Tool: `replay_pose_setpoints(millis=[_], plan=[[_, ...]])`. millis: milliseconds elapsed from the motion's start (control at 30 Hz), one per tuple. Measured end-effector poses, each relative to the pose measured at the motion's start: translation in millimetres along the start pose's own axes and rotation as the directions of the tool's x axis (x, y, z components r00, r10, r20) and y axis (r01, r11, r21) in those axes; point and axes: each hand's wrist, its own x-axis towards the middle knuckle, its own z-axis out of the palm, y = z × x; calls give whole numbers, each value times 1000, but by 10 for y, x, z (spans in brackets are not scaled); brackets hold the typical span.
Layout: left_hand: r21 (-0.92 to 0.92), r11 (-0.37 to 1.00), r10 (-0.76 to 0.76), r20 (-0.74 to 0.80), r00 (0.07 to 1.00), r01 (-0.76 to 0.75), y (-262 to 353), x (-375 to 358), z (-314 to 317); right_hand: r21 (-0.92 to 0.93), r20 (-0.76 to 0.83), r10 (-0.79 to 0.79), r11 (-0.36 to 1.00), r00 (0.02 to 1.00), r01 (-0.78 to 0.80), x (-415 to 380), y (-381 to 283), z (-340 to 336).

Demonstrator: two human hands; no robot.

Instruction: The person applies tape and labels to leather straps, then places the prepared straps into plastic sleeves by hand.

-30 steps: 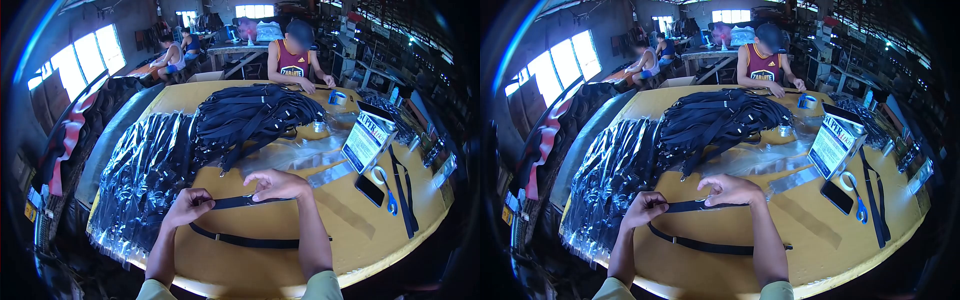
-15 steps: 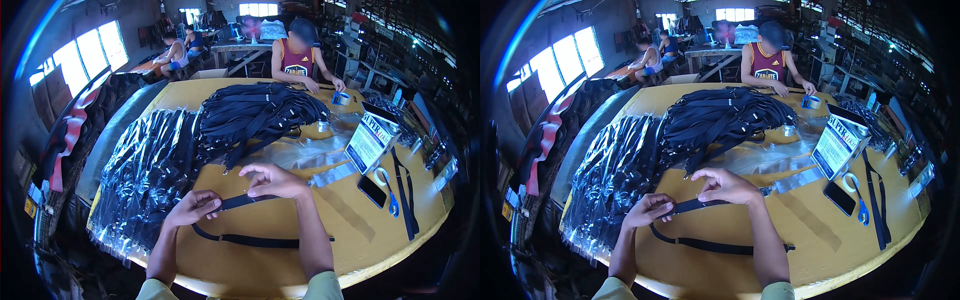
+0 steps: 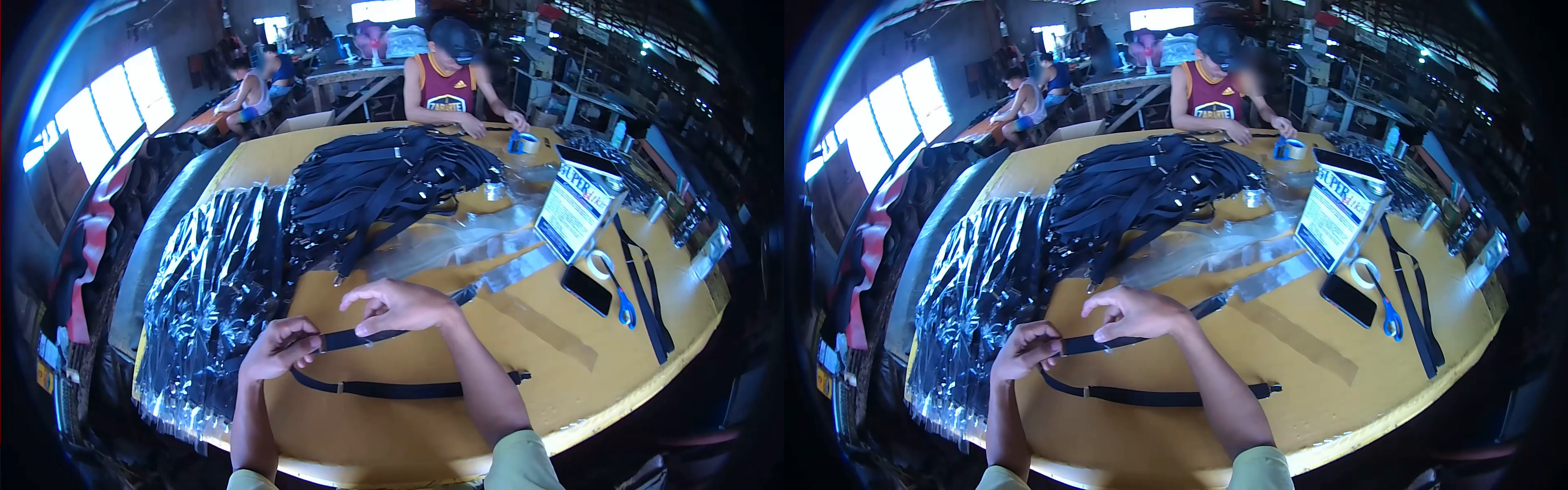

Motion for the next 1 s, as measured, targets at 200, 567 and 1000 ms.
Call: replay_pose_setpoints(millis=[200, 567, 1000], plan=[[35, 994, 102, -99, 990, -99, -6, -36, -30, -95, -105, -94, 992, 990, 84, 20, -204, 90], [223, 926, 340, -135, 931, -306, 13, -16, 59, -163, -363, -214, 973, 907, 165, 320, -264, 612], [77, 964, 266, -273, 924, -255, 52, -25, 56, -197, -269, -299, 948, 916, 251, 162, -256, 318]])
